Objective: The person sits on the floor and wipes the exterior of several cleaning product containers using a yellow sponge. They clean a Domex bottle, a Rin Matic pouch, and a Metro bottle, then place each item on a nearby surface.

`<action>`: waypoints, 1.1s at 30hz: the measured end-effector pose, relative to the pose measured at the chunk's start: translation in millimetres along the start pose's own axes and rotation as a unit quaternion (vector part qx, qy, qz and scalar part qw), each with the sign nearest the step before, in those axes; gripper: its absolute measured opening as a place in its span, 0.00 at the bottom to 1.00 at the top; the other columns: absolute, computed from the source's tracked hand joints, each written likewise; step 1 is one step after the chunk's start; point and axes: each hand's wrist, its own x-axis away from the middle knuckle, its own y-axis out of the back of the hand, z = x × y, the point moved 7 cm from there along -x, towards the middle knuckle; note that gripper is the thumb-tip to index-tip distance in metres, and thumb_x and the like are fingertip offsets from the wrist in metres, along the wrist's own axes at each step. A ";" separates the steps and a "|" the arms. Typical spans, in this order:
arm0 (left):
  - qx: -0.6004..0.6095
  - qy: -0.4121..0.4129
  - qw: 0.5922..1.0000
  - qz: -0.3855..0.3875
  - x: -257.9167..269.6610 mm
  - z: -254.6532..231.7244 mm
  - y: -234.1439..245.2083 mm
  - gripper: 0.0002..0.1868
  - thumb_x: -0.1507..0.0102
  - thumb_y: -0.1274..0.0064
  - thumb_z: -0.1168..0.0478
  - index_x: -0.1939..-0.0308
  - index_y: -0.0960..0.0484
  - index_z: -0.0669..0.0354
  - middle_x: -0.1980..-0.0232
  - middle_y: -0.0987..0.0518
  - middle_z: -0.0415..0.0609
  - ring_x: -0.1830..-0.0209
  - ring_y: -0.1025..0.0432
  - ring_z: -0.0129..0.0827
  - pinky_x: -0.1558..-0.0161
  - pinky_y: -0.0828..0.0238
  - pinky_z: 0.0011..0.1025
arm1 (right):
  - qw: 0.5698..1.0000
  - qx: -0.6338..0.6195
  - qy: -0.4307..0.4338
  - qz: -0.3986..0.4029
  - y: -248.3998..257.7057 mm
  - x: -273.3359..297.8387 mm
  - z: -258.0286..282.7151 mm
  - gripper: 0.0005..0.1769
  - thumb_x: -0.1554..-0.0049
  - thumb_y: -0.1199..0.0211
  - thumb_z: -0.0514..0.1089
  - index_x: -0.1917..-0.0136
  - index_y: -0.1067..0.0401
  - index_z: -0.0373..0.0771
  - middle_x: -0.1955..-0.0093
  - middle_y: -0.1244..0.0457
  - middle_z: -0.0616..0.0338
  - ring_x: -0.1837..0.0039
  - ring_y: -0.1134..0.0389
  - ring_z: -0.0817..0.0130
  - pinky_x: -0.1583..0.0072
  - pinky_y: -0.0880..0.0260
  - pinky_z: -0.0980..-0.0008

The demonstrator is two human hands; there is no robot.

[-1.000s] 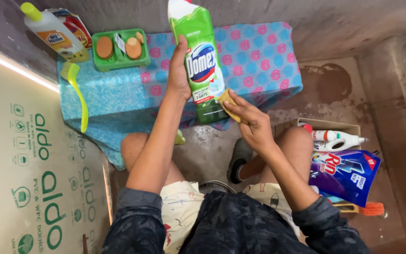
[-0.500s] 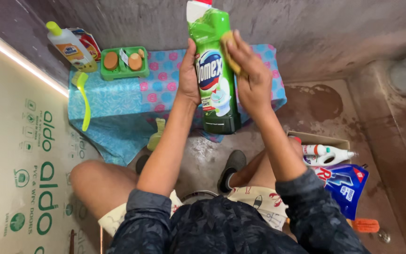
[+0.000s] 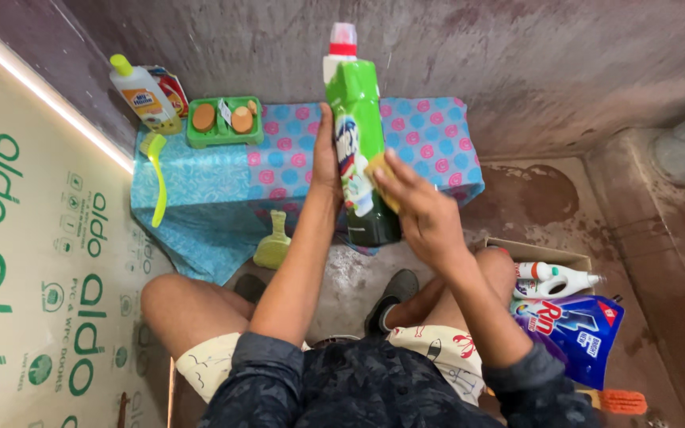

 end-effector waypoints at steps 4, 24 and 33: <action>-0.002 0.029 0.999 -0.033 3.4 16.1 -0.3 0.33 0.29 0.59 0.36 0.38 0.25 0.62 0.48 0.17 0.50 0.54 0.20 0.33 0.51 0.20 0.32 | 0.999 0.017 0.018 -0.047 1.8 -55.9 -17.0 0.29 0.41 0.48 0.22 0.30 0.28 0.40 0.23 0.42 0.44 0.26 0.34 0.53 0.28 0.34 0.65; -0.130 -0.193 0.958 -0.165 20.9 -19.6 11.1 0.30 0.30 0.56 0.37 0.44 0.26 0.63 0.55 0.19 0.47 0.60 0.21 0.29 0.57 0.19 0.31 | 0.967 0.192 0.165 0.000 4.0 44.7 19.2 0.21 0.50 0.34 0.30 0.43 0.21 0.42 0.31 0.35 0.57 0.25 0.39 0.53 0.27 0.37 0.51; -0.127 -0.225 0.953 -0.160 27.0 -32.1 -3.4 0.29 0.28 0.57 0.39 0.42 0.27 0.64 0.53 0.19 0.48 0.59 0.21 0.30 0.57 0.20 0.30 | 0.783 -0.533 -0.251 -0.201 -24.0 71.8 -78.0 0.23 0.39 0.52 0.33 0.31 0.30 0.32 0.26 0.37 0.47 0.26 0.36 0.58 0.28 0.36 0.61</action>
